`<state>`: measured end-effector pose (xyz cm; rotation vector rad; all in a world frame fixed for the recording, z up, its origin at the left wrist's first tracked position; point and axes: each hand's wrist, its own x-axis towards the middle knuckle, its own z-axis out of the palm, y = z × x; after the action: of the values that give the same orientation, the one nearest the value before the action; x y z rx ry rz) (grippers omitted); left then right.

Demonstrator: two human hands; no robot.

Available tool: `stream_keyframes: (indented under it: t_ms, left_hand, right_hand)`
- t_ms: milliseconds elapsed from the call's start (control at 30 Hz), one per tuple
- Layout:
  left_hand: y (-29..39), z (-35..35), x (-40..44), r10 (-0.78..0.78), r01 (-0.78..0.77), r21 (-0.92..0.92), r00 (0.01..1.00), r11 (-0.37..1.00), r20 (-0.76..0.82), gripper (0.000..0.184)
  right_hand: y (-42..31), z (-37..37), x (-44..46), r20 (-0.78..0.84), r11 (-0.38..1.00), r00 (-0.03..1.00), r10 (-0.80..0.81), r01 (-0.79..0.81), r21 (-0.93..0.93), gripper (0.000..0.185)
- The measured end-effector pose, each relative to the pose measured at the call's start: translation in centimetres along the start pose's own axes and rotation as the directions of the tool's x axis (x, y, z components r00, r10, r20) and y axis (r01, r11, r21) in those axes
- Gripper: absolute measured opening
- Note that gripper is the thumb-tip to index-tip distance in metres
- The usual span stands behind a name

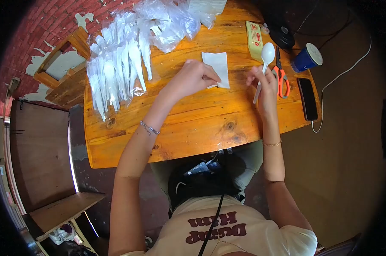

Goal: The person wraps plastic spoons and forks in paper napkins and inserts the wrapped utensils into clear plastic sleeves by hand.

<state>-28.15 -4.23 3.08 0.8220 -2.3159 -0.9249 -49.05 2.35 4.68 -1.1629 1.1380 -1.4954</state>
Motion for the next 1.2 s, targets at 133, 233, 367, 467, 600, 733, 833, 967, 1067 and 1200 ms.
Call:
stream_keyframes:
  t_ms: [133,233,367,467,600,733,833,967,1067,1200]
  left_hand:
    - [2.9,-1.3,-0.6,-0.324,0.294,-0.241,0.941,0.925,-0.095,0.013]
    - [4.6,-1.3,-1.4,-0.372,0.358,-0.128,0.921,0.925,-0.112,0.017]
    - [2.5,-0.3,-1.8,-0.230,0.233,0.003,0.962,0.972,-0.149,0.027]
    - [1.7,0.3,-2.3,-0.224,0.177,-0.219,0.951,0.959,-0.211,0.035]
    - [0.1,1.6,-2.1,-0.133,0.079,-0.240,0.967,0.968,-0.218,0.037]
    - [0.0,1.7,-2.1,-0.144,0.091,-0.227,0.962,0.970,-0.230,0.030]
    - [0.1,1.8,-2.2,-0.085,0.053,-0.136,0.967,0.989,-0.242,0.021]
    - [0.2,2.0,-2.2,0.155,-0.097,0.192,0.937,0.976,-0.312,0.014]
    - [-0.2,2.5,-2.4,0.210,-0.120,0.277,0.923,0.953,-0.322,0.013]
    - [1.5,1.9,-2.4,0.116,-0.084,0.097,0.907,0.992,-0.404,0.009]
  right_hand:
    - [-0.8,2.2,-2.1,0.063,0.992,0.997,-0.033,0.041,-0.117,0.032]
    - [1.1,3.2,-2.8,0.070,0.969,0.995,-0.066,0.081,-0.233,0.037]
    - [3.1,3.4,-2.3,0.027,0.899,0.991,-0.132,0.131,-0.418,0.039]
    - [2.1,4.0,-2.0,0.150,0.701,0.943,-0.297,0.321,-0.637,0.041]
    - [2.3,4.4,-0.9,0.264,0.546,0.905,-0.334,0.414,-0.728,0.042]
    - [3.3,5.0,-0.9,0.247,0.595,0.907,-0.341,0.412,-0.690,0.032]
    - [3.8,4.7,-0.7,0.157,0.721,0.970,-0.187,0.244,-0.648,0.027]
    - [4.0,4.5,-0.7,0.178,0.890,0.962,-0.205,0.259,-0.374,0.022]
    - [3.7,3.8,-0.7,0.136,0.873,0.963,-0.233,0.269,-0.406,0.022]
    - [1.1,2.8,-1.8,0.138,0.728,0.933,-0.332,0.347,-0.591,0.039]
